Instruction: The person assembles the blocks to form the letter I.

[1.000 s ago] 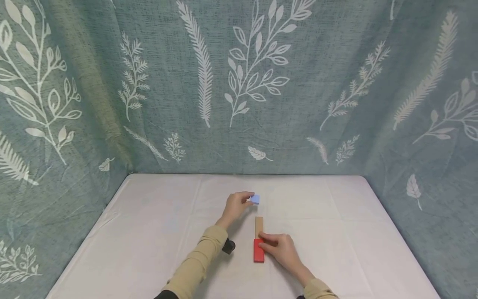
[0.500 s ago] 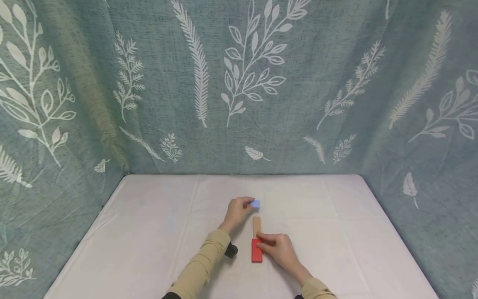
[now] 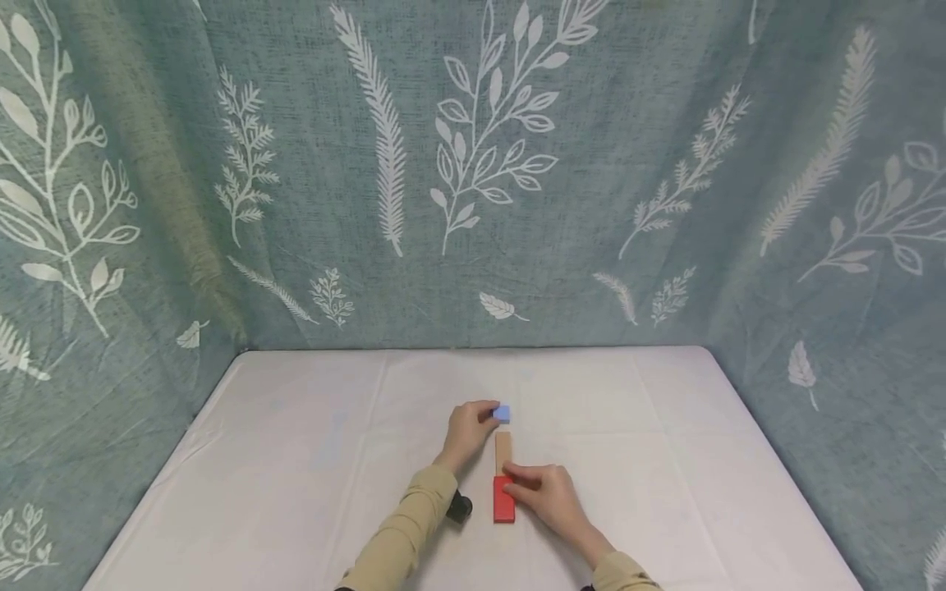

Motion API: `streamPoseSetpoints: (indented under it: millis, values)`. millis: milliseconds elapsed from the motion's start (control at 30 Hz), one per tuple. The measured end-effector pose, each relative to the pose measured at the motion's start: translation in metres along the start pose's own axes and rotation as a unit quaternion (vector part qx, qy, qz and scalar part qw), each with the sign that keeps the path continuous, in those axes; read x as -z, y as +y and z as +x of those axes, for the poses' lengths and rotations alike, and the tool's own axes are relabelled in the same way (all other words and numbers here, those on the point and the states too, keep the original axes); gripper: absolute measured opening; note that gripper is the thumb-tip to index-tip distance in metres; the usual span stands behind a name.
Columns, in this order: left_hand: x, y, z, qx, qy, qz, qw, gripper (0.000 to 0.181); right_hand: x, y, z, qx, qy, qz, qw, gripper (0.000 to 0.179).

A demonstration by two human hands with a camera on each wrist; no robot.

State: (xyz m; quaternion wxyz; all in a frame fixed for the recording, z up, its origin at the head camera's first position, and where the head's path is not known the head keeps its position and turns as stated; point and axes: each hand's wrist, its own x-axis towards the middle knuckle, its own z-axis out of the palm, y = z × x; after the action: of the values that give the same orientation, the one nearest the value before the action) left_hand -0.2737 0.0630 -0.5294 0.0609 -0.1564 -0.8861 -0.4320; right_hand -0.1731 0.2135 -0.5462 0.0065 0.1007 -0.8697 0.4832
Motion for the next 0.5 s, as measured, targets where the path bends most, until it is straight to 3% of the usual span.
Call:
streamPoseSetpoints:
  millis: [500]
  values:
    - [-0.0026, 0.0009, -0.0025, 0.054, 0.013, -0.009, 0.9984, 0.026, -0.0006, -0.0009, -0.0006, 0.003, 0.004, -0.007, 1.0, 0.036]
